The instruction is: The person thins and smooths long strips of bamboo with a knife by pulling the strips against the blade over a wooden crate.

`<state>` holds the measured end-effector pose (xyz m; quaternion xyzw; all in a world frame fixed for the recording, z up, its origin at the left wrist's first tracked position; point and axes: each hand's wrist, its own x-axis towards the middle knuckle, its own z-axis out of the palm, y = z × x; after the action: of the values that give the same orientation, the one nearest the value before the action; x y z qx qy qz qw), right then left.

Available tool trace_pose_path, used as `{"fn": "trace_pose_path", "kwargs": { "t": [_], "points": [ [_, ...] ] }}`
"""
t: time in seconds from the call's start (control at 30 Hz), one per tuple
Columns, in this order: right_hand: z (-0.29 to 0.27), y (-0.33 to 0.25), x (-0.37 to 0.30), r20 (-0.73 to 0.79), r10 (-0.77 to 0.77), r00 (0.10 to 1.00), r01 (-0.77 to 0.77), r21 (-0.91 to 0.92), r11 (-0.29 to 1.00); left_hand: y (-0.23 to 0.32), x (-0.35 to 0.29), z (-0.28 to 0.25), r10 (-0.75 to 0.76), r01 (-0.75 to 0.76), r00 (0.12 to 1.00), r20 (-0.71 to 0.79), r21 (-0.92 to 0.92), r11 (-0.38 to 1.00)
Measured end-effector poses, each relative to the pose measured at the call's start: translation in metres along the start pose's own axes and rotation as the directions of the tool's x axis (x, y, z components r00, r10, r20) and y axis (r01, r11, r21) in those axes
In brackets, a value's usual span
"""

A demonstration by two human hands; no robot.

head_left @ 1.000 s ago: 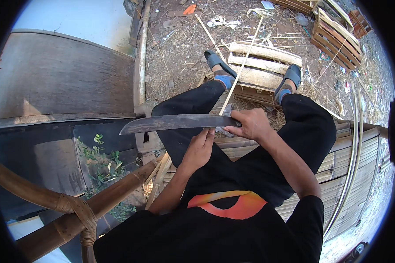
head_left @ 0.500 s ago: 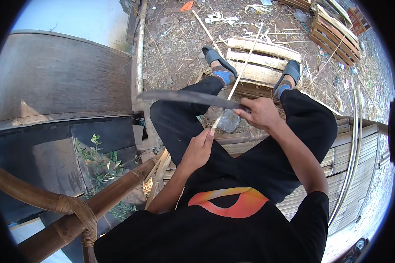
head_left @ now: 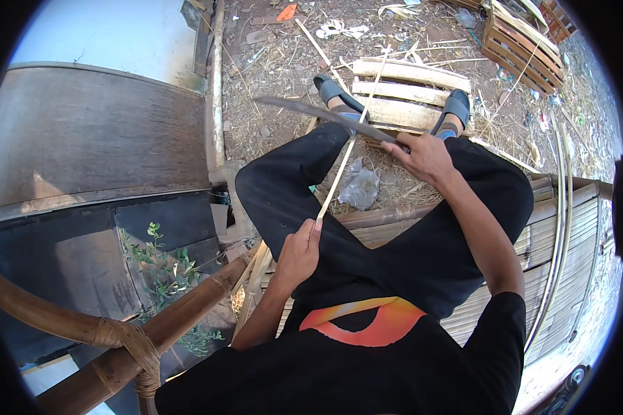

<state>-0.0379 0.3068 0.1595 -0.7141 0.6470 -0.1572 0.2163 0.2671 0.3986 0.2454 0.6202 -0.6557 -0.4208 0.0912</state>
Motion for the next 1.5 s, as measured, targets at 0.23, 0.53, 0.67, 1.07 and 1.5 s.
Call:
{"fn": "trace_pose_path", "kwargs": {
  "t": [0.23,0.53,0.67,1.07,1.5],
  "points": [
    [-0.005,0.041,0.022,-0.037,0.203,0.979,-0.202,0.021,0.979,-0.002,-0.008,-0.018,-0.009,0.009,1.000,-0.001,0.057,0.998],
    [0.004,0.009,0.002,0.089,-0.046,0.995,0.054,-0.091,0.994,-0.015,-0.016,-0.004,-0.073,0.072,0.997,0.022,0.030,0.997],
    [0.010,0.069,0.029,-0.013,0.337,0.942,-0.337,-0.066,0.939,-0.022,-0.023,-0.003,-0.046,0.045,0.998,0.044,0.024,0.999],
    [0.006,0.038,0.008,0.194,0.714,0.673,-0.278,0.961,0.001,-0.020,0.011,0.014,-0.030,0.033,0.999,0.020,-0.141,0.989],
    [0.006,-0.040,-0.015,-0.163,-0.098,0.982,0.166,0.482,0.860,0.018,0.046,0.002,0.045,-0.042,0.999,0.001,-0.372,0.927]
  ]
}}
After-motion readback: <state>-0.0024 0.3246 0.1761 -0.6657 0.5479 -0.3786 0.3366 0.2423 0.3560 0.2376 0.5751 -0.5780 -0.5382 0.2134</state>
